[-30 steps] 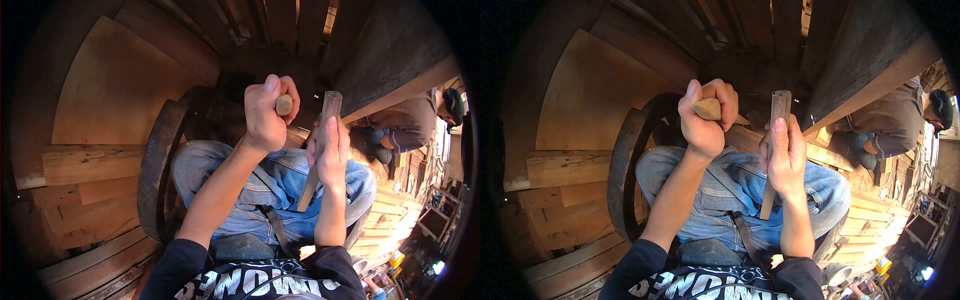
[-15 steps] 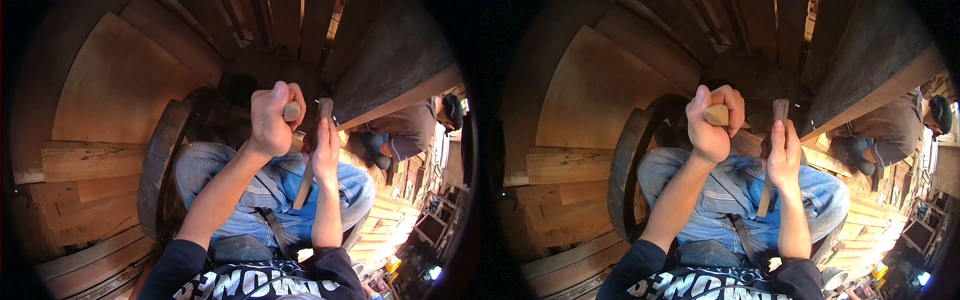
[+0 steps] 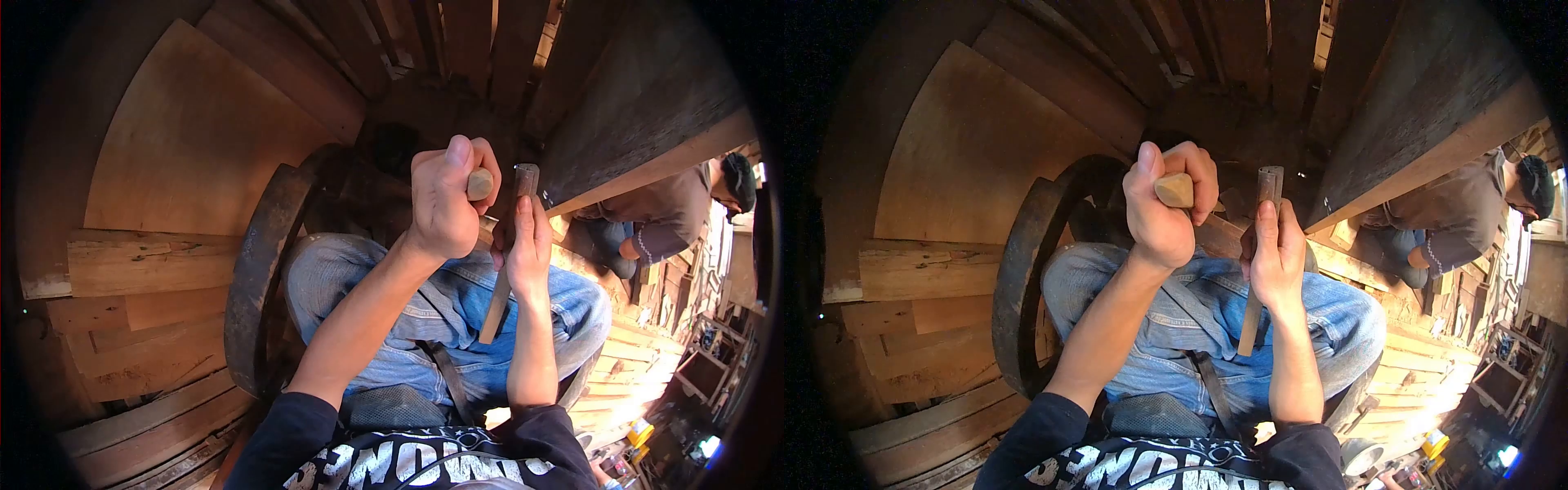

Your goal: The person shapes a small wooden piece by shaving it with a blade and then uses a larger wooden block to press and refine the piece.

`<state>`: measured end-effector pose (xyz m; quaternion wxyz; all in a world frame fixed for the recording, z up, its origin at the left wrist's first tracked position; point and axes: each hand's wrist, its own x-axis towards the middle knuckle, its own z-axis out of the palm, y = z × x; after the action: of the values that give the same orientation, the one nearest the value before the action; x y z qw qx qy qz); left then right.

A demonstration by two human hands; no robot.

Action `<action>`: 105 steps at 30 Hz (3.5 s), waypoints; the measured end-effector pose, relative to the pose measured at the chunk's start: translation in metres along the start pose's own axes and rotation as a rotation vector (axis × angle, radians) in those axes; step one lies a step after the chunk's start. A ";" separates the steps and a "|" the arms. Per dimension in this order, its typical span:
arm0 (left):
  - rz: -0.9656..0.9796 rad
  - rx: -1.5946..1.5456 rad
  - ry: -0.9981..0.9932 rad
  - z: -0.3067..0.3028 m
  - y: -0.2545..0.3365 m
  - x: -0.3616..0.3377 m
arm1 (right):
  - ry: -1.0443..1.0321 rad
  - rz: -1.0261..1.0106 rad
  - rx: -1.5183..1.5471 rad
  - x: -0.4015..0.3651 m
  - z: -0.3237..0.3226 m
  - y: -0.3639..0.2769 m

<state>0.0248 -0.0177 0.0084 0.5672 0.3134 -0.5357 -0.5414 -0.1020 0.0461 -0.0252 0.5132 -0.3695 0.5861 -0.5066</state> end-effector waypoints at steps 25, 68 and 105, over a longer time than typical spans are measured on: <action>0.272 -0.074 0.052 0.006 -0.003 0.004 | 0.015 -0.055 -0.027 -0.003 -0.001 -0.007; 0.254 0.013 0.161 0.020 -0.005 0.002 | -0.057 -0.126 -0.469 -0.054 0.037 -0.116; 0.409 0.162 0.167 0.023 -0.007 0.003 | -0.015 -0.202 -0.588 -0.050 0.035 -0.115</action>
<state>0.0010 -0.0166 0.0078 0.6805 0.2866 -0.5810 -0.3424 -0.0678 0.0614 0.0990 0.3355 -0.5624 0.6639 -0.3610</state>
